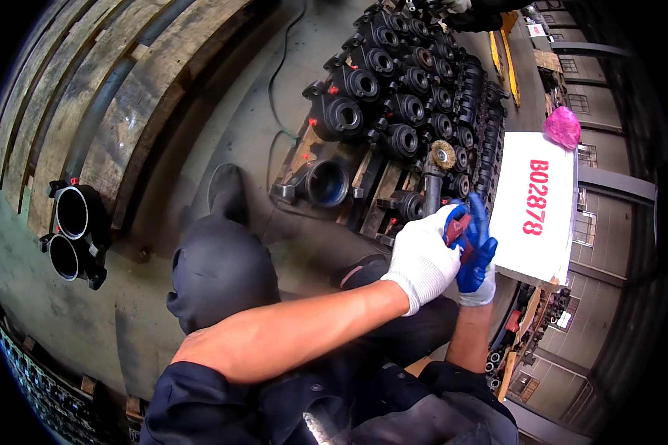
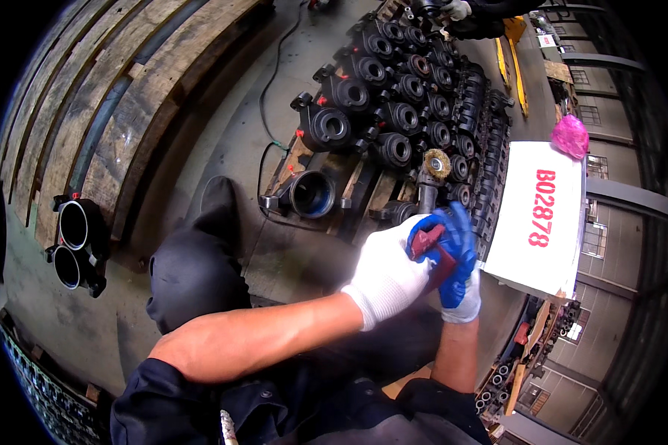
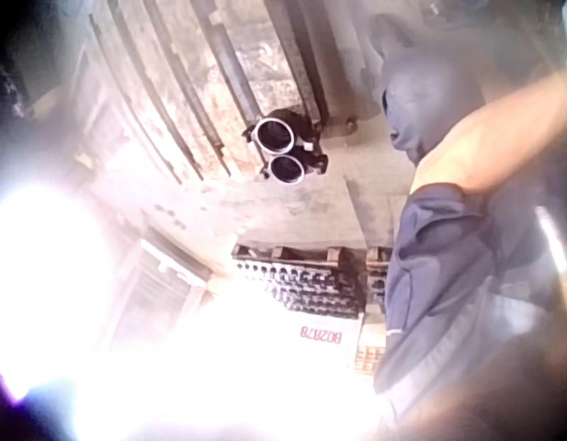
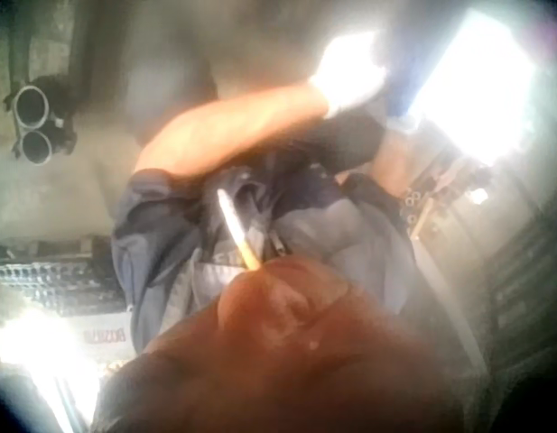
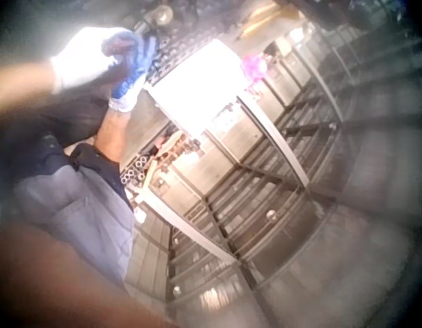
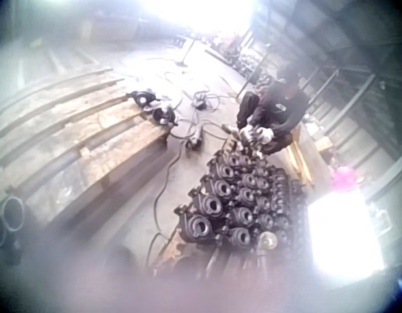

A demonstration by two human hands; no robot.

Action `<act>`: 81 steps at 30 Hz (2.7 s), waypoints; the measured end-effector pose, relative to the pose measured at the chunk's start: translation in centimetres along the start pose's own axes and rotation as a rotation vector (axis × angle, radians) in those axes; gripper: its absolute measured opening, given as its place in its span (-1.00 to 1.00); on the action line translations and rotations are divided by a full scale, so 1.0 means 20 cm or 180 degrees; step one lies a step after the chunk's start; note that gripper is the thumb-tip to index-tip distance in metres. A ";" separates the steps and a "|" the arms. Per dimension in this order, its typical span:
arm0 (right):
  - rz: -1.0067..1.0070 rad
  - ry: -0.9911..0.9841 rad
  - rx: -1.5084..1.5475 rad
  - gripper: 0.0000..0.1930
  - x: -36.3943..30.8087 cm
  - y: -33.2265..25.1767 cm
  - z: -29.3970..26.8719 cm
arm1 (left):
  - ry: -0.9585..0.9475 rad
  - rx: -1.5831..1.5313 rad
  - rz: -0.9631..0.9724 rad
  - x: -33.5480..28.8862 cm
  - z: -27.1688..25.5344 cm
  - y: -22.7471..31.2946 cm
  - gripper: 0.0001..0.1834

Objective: The person uses an angle grinder to smooth the surface of metal housings and then wipes the parts with a red abrasive pad.

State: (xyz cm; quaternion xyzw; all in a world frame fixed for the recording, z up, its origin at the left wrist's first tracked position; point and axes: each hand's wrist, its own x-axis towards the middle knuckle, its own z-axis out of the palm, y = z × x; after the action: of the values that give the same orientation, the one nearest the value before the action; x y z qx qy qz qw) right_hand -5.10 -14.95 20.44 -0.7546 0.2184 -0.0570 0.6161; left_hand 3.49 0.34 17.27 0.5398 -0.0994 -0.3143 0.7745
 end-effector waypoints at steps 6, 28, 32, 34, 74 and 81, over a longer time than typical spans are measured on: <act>0.0277 0.0495 0.1250 0.17 0.00 0.07 -0.04 | 0.0287 -0.0261 0.0223 -0.02 -0.05 0.00 -0.54; 0.0280 0.0011 0.0439 -0.11 -0.20 0.05 0.18 | -0.0139 -0.1698 -0.0625 -0.05 -0.05 -0.09 -0.15; 0.0200 -0.0204 0.0256 -0.08 -0.25 0.11 0.09 | -0.0339 -0.0668 -0.0491 -0.06 -0.05 -0.10 -0.14; 0.0091 -0.0423 0.0382 -0.09 -0.26 0.16 0.06 | -0.0430 -0.0533 -0.0535 -0.07 -0.06 -0.12 -0.15; -0.0683 0.1123 -0.2732 -0.57 -0.29 0.18 0.13 | -0.1113 0.2324 0.0268 -0.07 -0.09 -0.16 -0.57; -0.0121 -0.0486 -0.2962 -0.23 -0.27 0.12 0.23 | -0.0548 0.1521 -0.1074 -0.08 -0.14 -0.36 -0.56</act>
State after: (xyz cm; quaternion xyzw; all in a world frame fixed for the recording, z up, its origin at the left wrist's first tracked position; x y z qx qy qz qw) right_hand -8.94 -8.90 18.03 -0.9565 0.1610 0.0914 0.2255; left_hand 0.96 1.85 10.03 0.6869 -0.1448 -0.4509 0.5512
